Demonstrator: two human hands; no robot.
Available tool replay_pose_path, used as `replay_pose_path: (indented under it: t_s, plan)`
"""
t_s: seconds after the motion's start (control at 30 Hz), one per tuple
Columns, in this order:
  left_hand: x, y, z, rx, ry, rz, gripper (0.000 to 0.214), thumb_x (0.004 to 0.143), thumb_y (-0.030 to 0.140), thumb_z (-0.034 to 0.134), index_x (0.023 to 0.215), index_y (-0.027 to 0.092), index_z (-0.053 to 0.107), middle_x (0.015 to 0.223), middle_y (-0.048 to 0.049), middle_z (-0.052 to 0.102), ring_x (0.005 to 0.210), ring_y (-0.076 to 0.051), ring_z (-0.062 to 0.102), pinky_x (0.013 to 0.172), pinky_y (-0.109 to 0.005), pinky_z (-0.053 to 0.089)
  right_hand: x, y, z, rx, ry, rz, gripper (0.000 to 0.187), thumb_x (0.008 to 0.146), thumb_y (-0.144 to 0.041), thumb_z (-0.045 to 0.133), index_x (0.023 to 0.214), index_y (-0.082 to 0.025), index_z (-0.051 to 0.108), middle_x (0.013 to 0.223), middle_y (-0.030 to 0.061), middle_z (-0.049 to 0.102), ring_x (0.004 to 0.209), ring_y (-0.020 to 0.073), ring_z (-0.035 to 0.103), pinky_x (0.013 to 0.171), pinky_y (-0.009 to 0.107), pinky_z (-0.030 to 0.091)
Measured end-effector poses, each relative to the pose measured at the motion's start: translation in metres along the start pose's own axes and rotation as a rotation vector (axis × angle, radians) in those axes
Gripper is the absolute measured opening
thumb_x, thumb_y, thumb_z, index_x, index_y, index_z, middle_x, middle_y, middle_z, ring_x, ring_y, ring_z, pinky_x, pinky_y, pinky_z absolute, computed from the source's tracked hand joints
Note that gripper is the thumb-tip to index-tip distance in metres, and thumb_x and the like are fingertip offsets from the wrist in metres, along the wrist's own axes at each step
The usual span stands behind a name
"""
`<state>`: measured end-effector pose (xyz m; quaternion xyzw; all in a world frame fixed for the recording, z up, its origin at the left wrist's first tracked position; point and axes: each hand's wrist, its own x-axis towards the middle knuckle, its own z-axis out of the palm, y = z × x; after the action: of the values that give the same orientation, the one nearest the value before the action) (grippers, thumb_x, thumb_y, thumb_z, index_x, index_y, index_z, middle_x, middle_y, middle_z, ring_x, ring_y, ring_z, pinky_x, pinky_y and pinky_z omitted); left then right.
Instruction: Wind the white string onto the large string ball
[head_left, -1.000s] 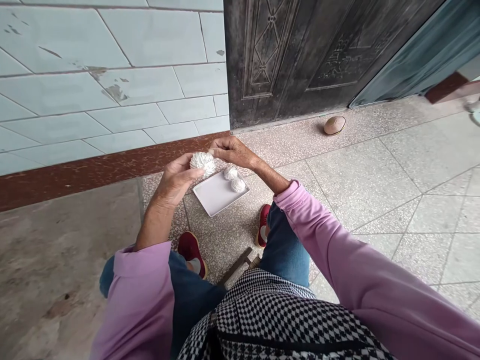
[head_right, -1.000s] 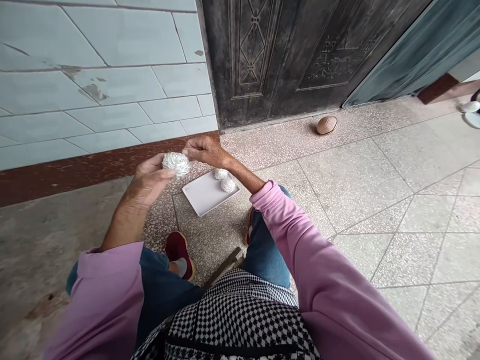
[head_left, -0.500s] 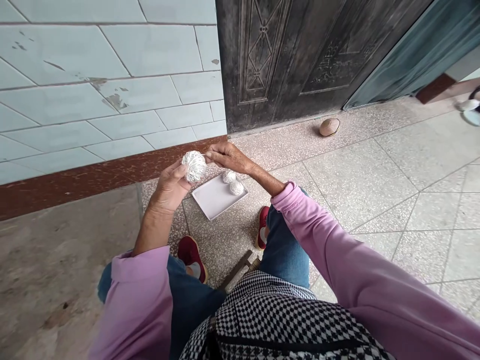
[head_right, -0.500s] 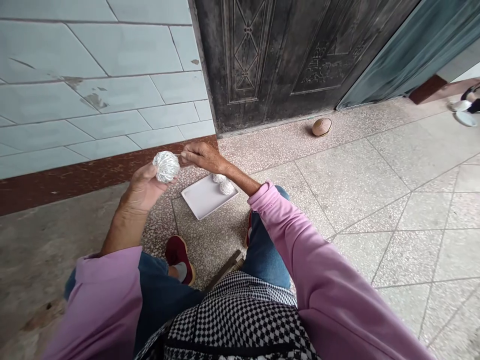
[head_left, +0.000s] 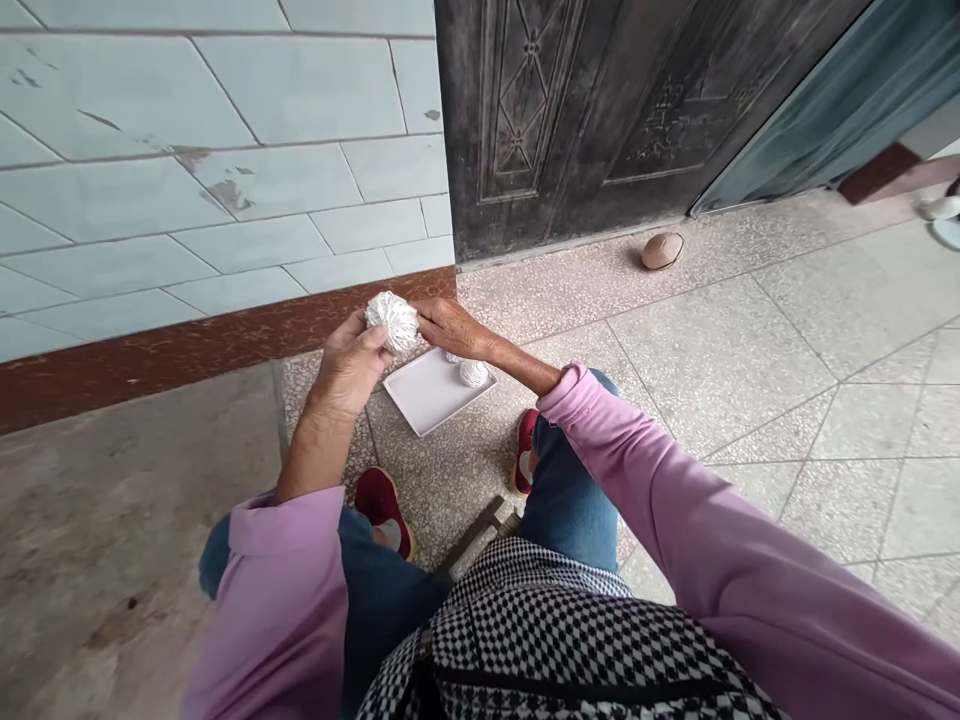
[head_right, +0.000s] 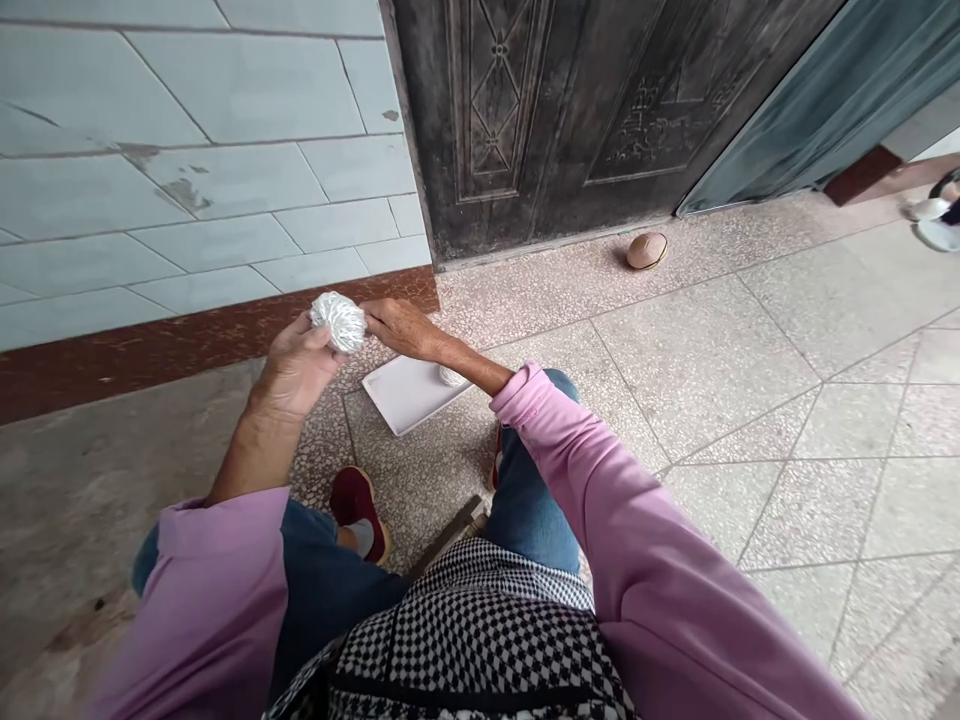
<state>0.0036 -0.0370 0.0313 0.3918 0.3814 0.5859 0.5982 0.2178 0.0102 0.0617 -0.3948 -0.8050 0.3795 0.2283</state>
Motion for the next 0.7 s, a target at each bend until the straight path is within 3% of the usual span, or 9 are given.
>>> replay_pose_path:
  t_s: [0.17, 0.27, 0.4, 0.57, 0.7]
  plan:
    - [0.004, -0.002, -0.002, 0.02, 0.028, 0.075, 0.066, 0.069, 0.062, 0.126, 0.107, 0.027, 0.086, 0.13, -0.0127, 0.092, 0.126, -0.033, 0.088, 0.094, -0.036, 0.077, -0.002, 0.0, 0.012, -0.179, -0.049, -0.026, 0.031, 0.136, -0.011, 0.052, 0.118, -0.016, 0.077, 0.114, 0.0112, 0.083, 0.107, 0.027, 0.074, 0.102, 0.035, 0.052]
    - [0.007, -0.003, -0.008, 0.006, 0.077, 0.086, 0.063, 0.07, 0.06, 0.126, 0.101, 0.027, 0.084, 0.127, -0.0109, 0.093, 0.122, -0.031, 0.087, 0.092, -0.036, 0.075, -0.009, -0.014, 0.021, -0.328, -0.135, 0.027, 0.025, 0.139, -0.017, 0.056, 0.134, -0.013, 0.08, 0.128, 0.018, 0.089, 0.109, 0.0283, 0.076, 0.1, 0.037, 0.05]
    - [0.01, -0.005, -0.011, 0.046, 0.197, 0.142, 0.07, 0.061, 0.055, 0.127, 0.104, 0.027, 0.08, 0.117, -0.0058, 0.092, 0.111, -0.027, 0.087, 0.093, -0.035, 0.073, -0.019, -0.025, 0.024, -0.335, -0.197, -0.053, 0.026, 0.139, -0.02, 0.06, 0.121, -0.018, 0.078, 0.115, 0.0128, 0.087, 0.101, 0.026, 0.072, 0.093, 0.035, 0.046]
    - [0.01, -0.006, -0.014, 0.278, 0.233, 0.178, 0.067, 0.058, 0.041, 0.122, 0.103, 0.027, 0.075, 0.1, -0.0019, 0.087, 0.093, -0.024, 0.08, 0.083, -0.033, 0.065, -0.022, -0.014, -0.004, -0.068, -0.168, -0.188, 0.033, 0.134, -0.012, 0.066, 0.102, -0.019, 0.071, 0.103, 0.0063, 0.08, 0.099, 0.0214, 0.07, 0.097, 0.034, 0.049]
    - [0.001, -0.001, -0.013, 0.359, 0.066, 0.143, 0.049, 0.071, 0.041, 0.113, 0.108, 0.027, 0.082, 0.1, -0.0045, 0.086, 0.091, -0.025, 0.078, 0.076, -0.033, 0.062, -0.023, -0.01, -0.032, 0.137, 0.029, -0.149, 0.032, 0.134, -0.012, 0.065, 0.103, -0.017, 0.074, 0.104, 0.0057, 0.08, 0.097, 0.0191, 0.068, 0.099, 0.034, 0.054]
